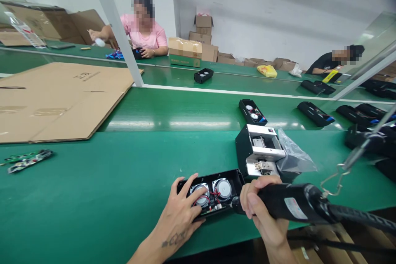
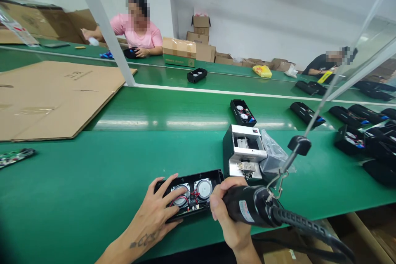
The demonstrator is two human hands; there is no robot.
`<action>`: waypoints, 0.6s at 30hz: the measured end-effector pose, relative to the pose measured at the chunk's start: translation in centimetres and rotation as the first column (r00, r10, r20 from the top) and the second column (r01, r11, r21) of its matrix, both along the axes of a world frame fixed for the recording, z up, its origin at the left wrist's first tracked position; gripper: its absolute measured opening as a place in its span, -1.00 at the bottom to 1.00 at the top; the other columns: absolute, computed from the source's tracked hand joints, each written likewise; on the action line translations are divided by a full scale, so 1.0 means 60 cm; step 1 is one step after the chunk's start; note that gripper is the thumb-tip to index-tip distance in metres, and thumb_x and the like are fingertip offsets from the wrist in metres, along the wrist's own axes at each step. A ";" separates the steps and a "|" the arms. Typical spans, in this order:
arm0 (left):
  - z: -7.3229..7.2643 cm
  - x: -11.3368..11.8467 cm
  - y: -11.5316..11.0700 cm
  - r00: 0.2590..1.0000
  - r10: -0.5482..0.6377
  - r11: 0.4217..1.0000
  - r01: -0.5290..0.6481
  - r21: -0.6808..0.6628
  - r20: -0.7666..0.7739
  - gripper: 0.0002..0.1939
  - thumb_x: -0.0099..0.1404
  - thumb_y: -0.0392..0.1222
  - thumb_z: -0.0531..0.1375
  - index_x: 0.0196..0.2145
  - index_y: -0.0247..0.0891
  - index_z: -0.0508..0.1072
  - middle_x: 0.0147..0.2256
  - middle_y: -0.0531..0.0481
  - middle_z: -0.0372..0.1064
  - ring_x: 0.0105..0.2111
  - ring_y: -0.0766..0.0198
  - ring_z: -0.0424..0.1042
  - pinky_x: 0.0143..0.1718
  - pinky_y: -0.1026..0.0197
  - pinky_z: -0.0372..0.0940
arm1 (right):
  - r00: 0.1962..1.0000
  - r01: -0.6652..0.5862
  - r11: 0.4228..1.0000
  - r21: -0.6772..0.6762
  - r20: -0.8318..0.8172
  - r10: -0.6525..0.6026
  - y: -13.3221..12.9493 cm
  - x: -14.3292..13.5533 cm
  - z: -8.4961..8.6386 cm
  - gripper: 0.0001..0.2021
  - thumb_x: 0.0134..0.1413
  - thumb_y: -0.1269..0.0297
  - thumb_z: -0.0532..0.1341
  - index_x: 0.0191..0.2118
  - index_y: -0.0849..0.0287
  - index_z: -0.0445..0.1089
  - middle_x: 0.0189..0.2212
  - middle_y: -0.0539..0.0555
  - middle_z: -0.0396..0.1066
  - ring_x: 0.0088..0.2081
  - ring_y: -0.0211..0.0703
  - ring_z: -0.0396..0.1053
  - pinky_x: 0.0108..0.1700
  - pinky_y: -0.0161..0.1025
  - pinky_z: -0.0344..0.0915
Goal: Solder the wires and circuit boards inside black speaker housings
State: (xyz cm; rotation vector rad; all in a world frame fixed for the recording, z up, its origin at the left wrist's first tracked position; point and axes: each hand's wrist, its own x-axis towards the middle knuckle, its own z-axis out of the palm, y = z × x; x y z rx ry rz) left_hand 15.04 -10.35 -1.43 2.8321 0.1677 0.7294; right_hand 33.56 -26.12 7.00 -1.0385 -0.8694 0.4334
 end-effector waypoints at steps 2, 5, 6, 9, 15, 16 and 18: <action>0.002 0.000 -0.002 1.000 0.005 1.000 -0.005 0.001 0.000 -0.59 0.10 0.09 0.62 -0.40 -0.14 0.54 0.14 0.14 0.56 0.38 -0.28 0.18 0.38 -0.26 -0.22 | 1.000 0.007 1.000 -0.013 0.003 -0.007 0.002 -0.007 0.001 -0.85 0.44 0.38 0.25 -0.02 -0.03 0.31 -0.51 -0.19 0.27 -0.59 -0.32 0.26 -0.53 -0.29 0.22; 0.003 -0.001 -0.005 1.000 0.015 1.000 -0.015 -0.005 -0.019 -0.60 0.12 0.08 0.61 -0.41 -0.15 0.53 0.15 0.12 0.56 0.39 -0.29 0.19 0.39 -0.28 -0.23 | 0.998 0.041 0.998 -0.045 -0.035 -0.042 0.005 -0.021 0.007 -0.89 0.44 0.33 0.27 -0.10 -0.02 0.31 -0.53 -0.19 0.21 -0.58 -0.32 0.20 -0.50 -0.27 0.16; 0.003 -0.002 -0.006 1.000 0.015 1.000 -0.016 -0.010 -0.020 -0.60 0.13 0.07 0.60 -0.41 -0.16 0.52 0.15 0.12 0.56 0.39 -0.29 0.19 0.39 -0.28 -0.23 | 0.997 0.058 0.996 -0.061 -0.046 -0.061 0.005 -0.024 0.009 -0.89 0.44 0.32 0.27 -0.13 -0.02 0.31 -0.53 -0.19 0.19 -0.57 -0.32 0.17 -0.48 -0.26 0.14; -0.002 -0.002 -0.005 1.000 0.014 1.000 -0.014 -0.027 -0.015 -0.61 0.15 0.07 0.59 -0.41 -0.16 0.52 0.15 0.13 0.55 0.41 -0.29 0.18 0.38 -0.29 -0.21 | 0.999 0.054 0.996 -0.071 0.001 -0.055 0.006 -0.027 0.015 -0.85 0.45 0.33 0.27 -0.16 -0.03 0.28 -0.54 -0.20 0.16 -0.57 -0.30 0.13 -0.47 -0.25 0.11; -0.011 -0.003 -0.005 0.999 0.012 1.000 -0.012 -0.021 -0.040 -0.64 0.21 0.08 0.56 -0.40 -0.16 0.53 0.16 0.08 0.55 0.42 -0.33 0.17 0.35 -0.35 -0.16 | 0.998 0.057 0.995 -0.082 0.020 -0.056 0.010 -0.034 0.009 -0.81 0.41 0.33 0.30 -0.18 -0.03 0.26 -0.53 -0.19 0.20 -0.56 -0.28 0.16 -0.48 -0.24 0.11; -0.011 -0.004 -0.005 0.999 0.010 1.000 -0.011 -0.020 -0.037 -0.63 0.21 0.08 0.55 -0.40 -0.16 0.52 0.16 0.07 0.55 0.42 -0.34 0.17 0.34 -0.35 -0.14 | 0.996 0.084 0.992 -0.090 0.009 -0.083 0.011 -0.038 0.005 -0.80 0.40 0.32 0.31 -0.19 -0.03 0.25 -0.53 -0.19 0.21 -0.55 -0.28 0.16 -0.47 -0.24 0.11; -0.012 -0.003 -0.003 1.000 0.006 1.000 -0.006 -0.022 -0.020 -0.64 0.19 0.07 0.56 -0.40 -0.16 0.52 0.15 0.07 0.56 0.40 -0.35 0.19 0.33 -0.35 -0.12 | 0.995 0.096 0.991 -0.089 0.028 -0.094 0.009 -0.040 -0.003 -0.81 0.40 0.31 0.32 -0.18 -0.03 0.26 -0.52 -0.18 0.23 -0.55 -0.28 0.19 -0.47 -0.25 0.15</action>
